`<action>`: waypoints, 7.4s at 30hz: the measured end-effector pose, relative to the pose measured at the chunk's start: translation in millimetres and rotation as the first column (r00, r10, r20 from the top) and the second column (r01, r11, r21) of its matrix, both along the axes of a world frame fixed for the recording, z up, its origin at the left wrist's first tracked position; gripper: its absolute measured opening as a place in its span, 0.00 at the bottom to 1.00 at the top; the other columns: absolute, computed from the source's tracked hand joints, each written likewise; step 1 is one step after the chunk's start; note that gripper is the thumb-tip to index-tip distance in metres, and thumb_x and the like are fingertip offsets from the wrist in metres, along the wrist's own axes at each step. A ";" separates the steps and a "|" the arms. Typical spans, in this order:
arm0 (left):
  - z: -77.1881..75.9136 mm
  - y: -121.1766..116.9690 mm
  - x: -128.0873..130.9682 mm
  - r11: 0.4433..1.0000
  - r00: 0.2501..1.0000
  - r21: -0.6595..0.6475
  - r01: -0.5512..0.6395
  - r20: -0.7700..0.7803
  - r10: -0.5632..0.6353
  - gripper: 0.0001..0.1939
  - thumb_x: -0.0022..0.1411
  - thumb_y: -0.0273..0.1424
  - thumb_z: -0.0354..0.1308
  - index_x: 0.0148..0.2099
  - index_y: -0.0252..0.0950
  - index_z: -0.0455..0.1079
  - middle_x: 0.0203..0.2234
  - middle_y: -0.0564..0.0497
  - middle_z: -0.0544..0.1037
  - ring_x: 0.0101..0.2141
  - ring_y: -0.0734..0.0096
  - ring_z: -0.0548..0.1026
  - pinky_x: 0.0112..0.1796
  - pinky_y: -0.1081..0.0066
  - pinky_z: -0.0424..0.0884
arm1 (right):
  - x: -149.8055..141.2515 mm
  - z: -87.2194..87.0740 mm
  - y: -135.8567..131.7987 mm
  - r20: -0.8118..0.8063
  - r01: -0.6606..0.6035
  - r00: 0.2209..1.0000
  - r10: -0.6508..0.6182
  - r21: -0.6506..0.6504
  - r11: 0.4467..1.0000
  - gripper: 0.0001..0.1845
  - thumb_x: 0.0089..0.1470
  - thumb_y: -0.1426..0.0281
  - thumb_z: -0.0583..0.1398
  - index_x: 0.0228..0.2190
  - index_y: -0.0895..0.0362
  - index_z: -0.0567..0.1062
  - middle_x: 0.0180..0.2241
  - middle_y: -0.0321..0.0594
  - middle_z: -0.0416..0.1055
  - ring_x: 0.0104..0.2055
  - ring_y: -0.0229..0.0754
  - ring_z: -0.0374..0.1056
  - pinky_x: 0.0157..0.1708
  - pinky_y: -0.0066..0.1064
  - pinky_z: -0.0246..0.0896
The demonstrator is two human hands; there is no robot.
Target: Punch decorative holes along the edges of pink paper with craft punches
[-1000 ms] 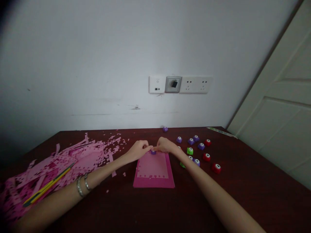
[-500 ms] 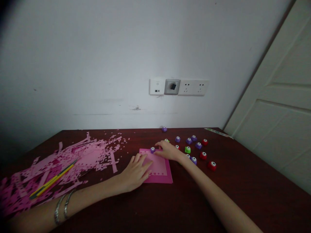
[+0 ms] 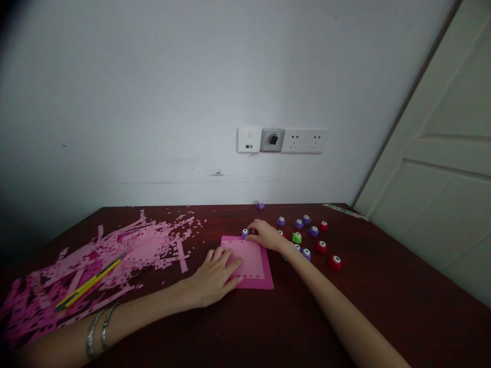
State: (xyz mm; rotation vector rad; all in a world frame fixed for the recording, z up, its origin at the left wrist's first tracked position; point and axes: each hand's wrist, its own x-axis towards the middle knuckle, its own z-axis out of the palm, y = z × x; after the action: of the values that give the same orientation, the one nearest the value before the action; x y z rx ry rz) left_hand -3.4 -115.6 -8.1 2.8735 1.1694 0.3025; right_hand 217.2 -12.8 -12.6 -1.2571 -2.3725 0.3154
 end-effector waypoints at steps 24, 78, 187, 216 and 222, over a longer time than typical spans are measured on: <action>12.8 141.2 17.3 0.977 0.896 -0.165 -0.135 0.400 0.192 0.11 0.57 0.31 0.50 0.36 0.32 0.72 0.33 0.46 0.75 0.36 0.66 0.70 0.41 0.68 0.64 | 252.1 -16.0 -86.7 -0.108 0.587 0.800 -0.590 -0.060 0.807 0.23 0.37 0.49 0.60 0.29 0.54 0.76 0.34 0.48 0.74 0.35 0.55 0.70 0.37 0.43 0.65; 14.8 228.0 39.2 0.888 0.703 -0.457 0.054 0.649 0.291 0.16 0.53 0.33 0.58 0.42 0.28 0.73 0.32 0.45 0.78 0.30 0.70 0.72 0.32 0.72 0.66 | 43.6 46.4 86.6 -0.175 0.188 0.953 -0.247 -0.295 0.937 0.14 0.49 0.66 0.59 0.35 0.63 0.75 0.29 0.43 0.73 0.25 0.36 0.65 0.18 0.23 0.60; 9.7 87.4 -20.9 0.922 0.978 -0.342 -0.183 0.033 0.207 0.19 0.44 0.42 0.62 0.37 0.36 0.67 0.32 0.49 0.72 0.37 0.60 0.67 0.38 0.67 0.60 | 4.5 17.2 -20.7 0.013 -0.011 1.000 0.016 -0.320 0.947 0.04 0.44 0.72 0.60 0.26 0.60 0.75 0.23 0.37 0.70 0.24 0.35 0.62 0.22 0.26 0.52; -5.9 109.0 -27.8 0.861 0.910 -0.482 -0.159 0.267 0.318 0.09 0.48 0.33 0.56 0.26 0.33 0.74 0.22 0.50 0.76 0.25 0.72 0.71 0.26 0.75 0.60 | 9.5 3.3 -13.5 0.078 0.052 0.996 -0.030 -0.284 0.958 0.08 0.48 0.70 0.53 0.21 0.59 0.67 0.21 0.36 0.65 0.23 0.34 0.59 0.21 0.26 0.48; -2.7 108.5 -26.5 0.871 0.900 -0.458 -0.177 0.284 0.332 0.09 0.49 0.32 0.55 0.27 0.32 0.74 0.24 0.49 0.77 0.27 0.70 0.72 0.28 0.74 0.61 | 9.1 -1.8 -11.1 0.083 0.088 0.994 -0.068 -0.273 0.958 0.09 0.49 0.70 0.54 0.21 0.59 0.68 0.21 0.37 0.66 0.23 0.34 0.59 0.21 0.26 0.47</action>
State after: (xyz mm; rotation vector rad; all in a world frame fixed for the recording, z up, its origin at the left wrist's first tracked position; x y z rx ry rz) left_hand -29.9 -7.1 -10.8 2.1774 1.3476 0.4827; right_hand 226.3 -23.8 -14.4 -1.5071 -2.3925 0.6036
